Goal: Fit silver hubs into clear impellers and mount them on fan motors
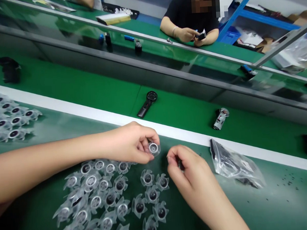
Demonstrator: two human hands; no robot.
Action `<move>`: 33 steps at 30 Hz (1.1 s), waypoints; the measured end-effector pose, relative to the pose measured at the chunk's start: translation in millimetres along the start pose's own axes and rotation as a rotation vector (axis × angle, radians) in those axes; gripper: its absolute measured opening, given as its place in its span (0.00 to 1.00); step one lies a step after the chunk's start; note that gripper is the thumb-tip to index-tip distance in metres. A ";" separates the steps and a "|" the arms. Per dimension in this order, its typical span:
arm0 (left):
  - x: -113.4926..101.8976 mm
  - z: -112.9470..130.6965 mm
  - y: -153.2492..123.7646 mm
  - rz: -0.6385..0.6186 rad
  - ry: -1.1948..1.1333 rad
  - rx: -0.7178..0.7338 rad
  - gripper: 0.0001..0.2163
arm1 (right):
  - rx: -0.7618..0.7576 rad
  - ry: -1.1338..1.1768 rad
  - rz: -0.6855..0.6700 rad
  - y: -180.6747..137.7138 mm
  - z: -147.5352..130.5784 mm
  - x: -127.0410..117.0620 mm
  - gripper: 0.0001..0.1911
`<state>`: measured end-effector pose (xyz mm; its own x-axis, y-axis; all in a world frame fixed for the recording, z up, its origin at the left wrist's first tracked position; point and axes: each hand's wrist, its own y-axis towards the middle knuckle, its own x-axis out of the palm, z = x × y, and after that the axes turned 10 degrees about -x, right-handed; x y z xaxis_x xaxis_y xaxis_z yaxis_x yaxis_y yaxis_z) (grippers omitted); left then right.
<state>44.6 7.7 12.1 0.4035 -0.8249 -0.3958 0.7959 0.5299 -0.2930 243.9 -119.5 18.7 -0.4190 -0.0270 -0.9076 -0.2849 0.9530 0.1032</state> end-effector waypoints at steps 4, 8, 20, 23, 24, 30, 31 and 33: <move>11.0 12.2 -10.4 -0.043 -0.163 -0.059 0.16 | -0.011 0.300 0.180 -7.4 -14.1 -2.8 0.06; 15.2 18.6 -14.9 -0.102 -0.437 -0.090 0.17 | -0.013 0.244 0.256 -11.3 -20.7 0.9 0.05; 22.2 14.3 -13.5 -0.111 -0.683 -0.086 0.19 | -0.010 0.101 0.316 -15.4 -31.3 -2.0 0.04; 21.6 14.6 -13.6 -0.126 -0.681 -0.093 0.19 | -0.007 0.074 0.314 -15.9 -33.5 -0.5 0.05; 21.2 14.8 -13.5 -0.133 -0.669 -0.100 0.18 | -0.001 0.044 0.320 -17.1 -35.5 1.1 0.06; 20.2 13.6 -12.4 -0.039 -0.703 -0.096 0.19 | -0.194 -0.230 0.396 -32.3 -45.6 7.4 0.26; 19.8 13.6 -12.4 -0.041 -0.723 -0.092 0.19 | -0.220 -0.220 0.407 -31.4 -42.2 4.4 0.26; 18.5 14.4 -12.4 -0.060 -0.745 -0.085 0.19 | -0.089 -0.186 0.447 -20.7 -26.4 -5.7 0.18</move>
<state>48.6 -16.9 20.9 0.5831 -0.7520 0.3075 0.8008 0.4683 -0.3734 229.4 -147.0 32.5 -0.3581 0.4406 -0.8232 -0.1881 0.8296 0.5258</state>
